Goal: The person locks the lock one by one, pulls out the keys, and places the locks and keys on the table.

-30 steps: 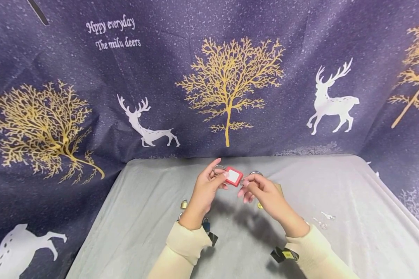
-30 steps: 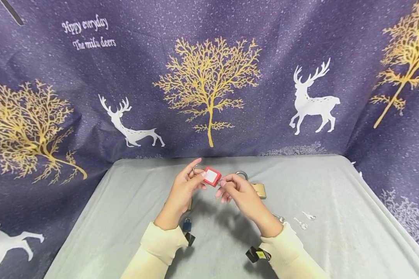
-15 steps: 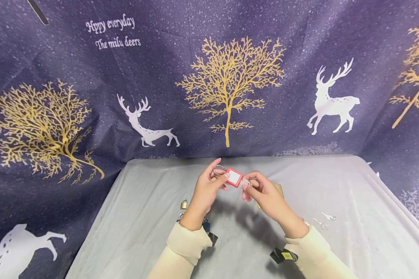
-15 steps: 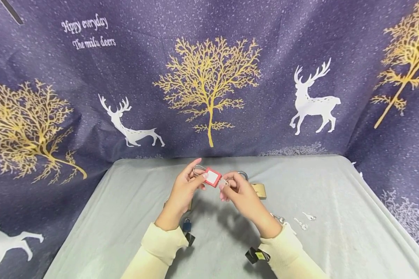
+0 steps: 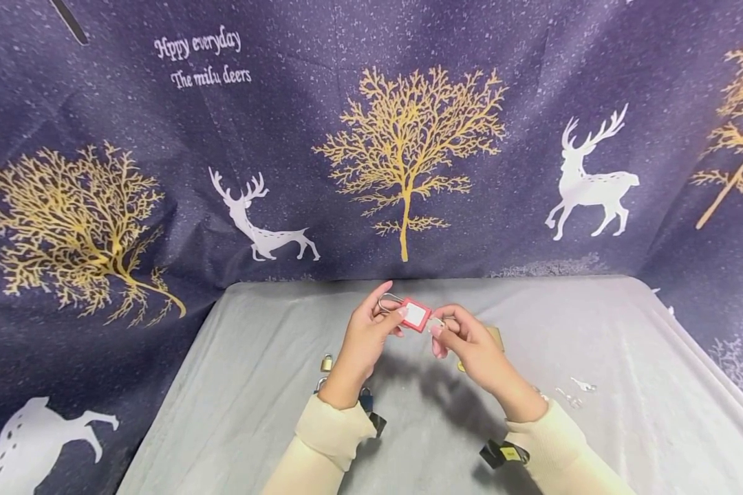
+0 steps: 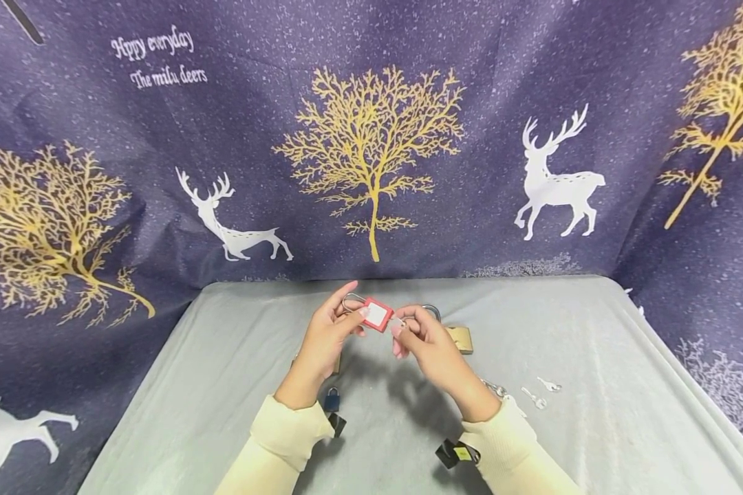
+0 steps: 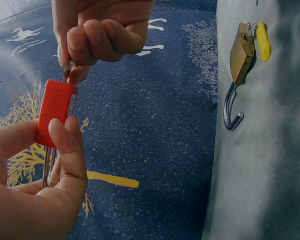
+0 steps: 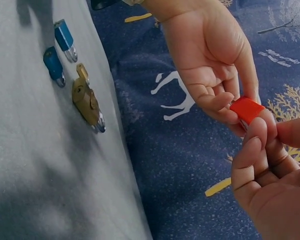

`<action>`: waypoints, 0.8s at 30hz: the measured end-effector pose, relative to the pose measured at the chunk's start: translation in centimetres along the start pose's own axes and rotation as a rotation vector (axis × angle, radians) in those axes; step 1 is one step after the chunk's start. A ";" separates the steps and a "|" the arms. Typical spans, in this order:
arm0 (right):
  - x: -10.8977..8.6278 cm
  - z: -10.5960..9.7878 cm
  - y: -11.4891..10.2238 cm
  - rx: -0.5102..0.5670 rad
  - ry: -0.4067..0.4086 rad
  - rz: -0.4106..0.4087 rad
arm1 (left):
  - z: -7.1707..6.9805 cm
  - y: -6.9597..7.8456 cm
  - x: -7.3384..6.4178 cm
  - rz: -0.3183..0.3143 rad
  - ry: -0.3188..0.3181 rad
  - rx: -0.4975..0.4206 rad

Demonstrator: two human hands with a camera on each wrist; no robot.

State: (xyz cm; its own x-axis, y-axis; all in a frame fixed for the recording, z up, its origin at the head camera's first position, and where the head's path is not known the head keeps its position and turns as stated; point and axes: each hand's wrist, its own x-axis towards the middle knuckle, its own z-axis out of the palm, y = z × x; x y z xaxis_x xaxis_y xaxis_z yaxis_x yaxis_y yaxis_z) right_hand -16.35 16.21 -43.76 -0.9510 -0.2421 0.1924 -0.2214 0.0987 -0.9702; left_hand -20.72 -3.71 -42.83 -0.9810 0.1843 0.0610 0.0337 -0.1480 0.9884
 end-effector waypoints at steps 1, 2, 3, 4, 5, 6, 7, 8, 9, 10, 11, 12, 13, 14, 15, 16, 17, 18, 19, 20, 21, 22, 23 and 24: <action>0.0 -0.1 0.0 -0.005 0.000 -0.006 | 0.0 0.0 0.0 0.001 0.007 0.002; 0.0 -0.2 -0.1 -0.010 0.000 -0.009 | 0.0 0.0 0.1 0.002 0.016 0.001; 0.0 -0.2 -0.1 -0.017 -0.002 -0.011 | -0.1 0.0 0.1 0.003 0.026 0.000; -0.1 -0.3 -0.1 -0.019 -0.003 -0.016 | -0.2 0.1 0.2 0.005 0.036 0.000; -0.1 -0.4 -0.1 -0.024 -0.005 -0.019 | -0.3 0.1 0.3 0.009 0.044 0.000; -0.1 -0.4 -0.1 -0.027 -0.009 -0.021 | -0.4 0.1 0.3 0.012 0.053 0.000; -0.1 -0.5 -0.1 -0.030 -0.013 -0.021 | -0.5 0.1 0.3 0.011 0.060 -0.004; -0.1 -0.5 -0.1 -0.036 -0.018 -0.015 | -0.5 0.2 0.3 0.013 0.061 -0.008; -0.1 -0.5 -0.1 -0.042 -0.021 -0.012 | -0.6 0.3 0.3 0.016 0.063 -0.009; -0.1 -0.5 -0.1 -0.045 -0.022 -0.009 | -0.6 0.3 0.3 0.018 0.065 -0.011; -0.1 -0.5 -0.2 -0.048 -0.023 0.000 | -0.6 0.4 0.3 0.021 0.070 -0.015; -0.1 -0.5 -0.2 -0.044 -0.024 0.007 | -0.6 0.5 0.3 0.022 0.076 -0.016; 0.0 -0.5 -0.3 -0.045 -0.020 0.014 | -0.7 0.6 0.2 0.022 0.082 -0.018; 0.0 -0.6 -0.3 -0.043 -0.011 0.023 | -0.8 0.7 0.2 0.022 0.088 -0.018; 0.0 -0.7 -0.4 -0.040 -0.003 0.030 | -0.9 0.8 0.2 0.024 0.093 -0.018; 0.1 -0.7 -0.4 -0.035 0.005 0.034 | -1.1 0.9 0.2 0.025 0.099 -0.016; 0.1 -0.8 -0.4 -0.030 0.009 0.035 | -1.3 1.0 0.2 0.026 0.107 -0.012; 0.2 -0.9 -0.4 -0.032 0.015 0.036 | -1.5 1.1 0.2 0.023 0.117 -0.011; 0.2 -1.0 -0.5 -0.040 0.021 0.033 | -1.7 1.2 0.1 0.021 0.127 -0.008; 0.3 -1.1 -0.5 -0.051 0.028 0.030 | -1.9 1.3 0.1 0.020 0.133 -0.005; 0.3 -1.3 -0.5 -0.071 0.035 0.023 | -2.2 1.3 0.1 0.018 0.141 -0.003; 0.3 -1.6 -0.5 -0.097 0.047 0.019 | -2.4 1.3 0.1 0.015 0.148 0.000; 0.3 -1.8 -0.5 -0.123 0.060 0.020 | -2.6 1.3 0.0 0.011 0.154 0.001; 0.3 -2.1 -0.6 -0.148 0.076 0.023 | -2.8 1.3 0.0 0.008 0.158 0.002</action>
State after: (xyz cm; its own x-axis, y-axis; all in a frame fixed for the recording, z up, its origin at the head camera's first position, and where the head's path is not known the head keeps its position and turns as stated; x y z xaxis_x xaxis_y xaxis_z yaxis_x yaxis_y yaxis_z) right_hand -16.93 18.15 -42.84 -0.9684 -0.1655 0.1867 -0.2239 0.2460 -0.9430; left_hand -21.24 -6.67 -41.90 -0.9985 0.0278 0.0465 0.0419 -0.1472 0.9882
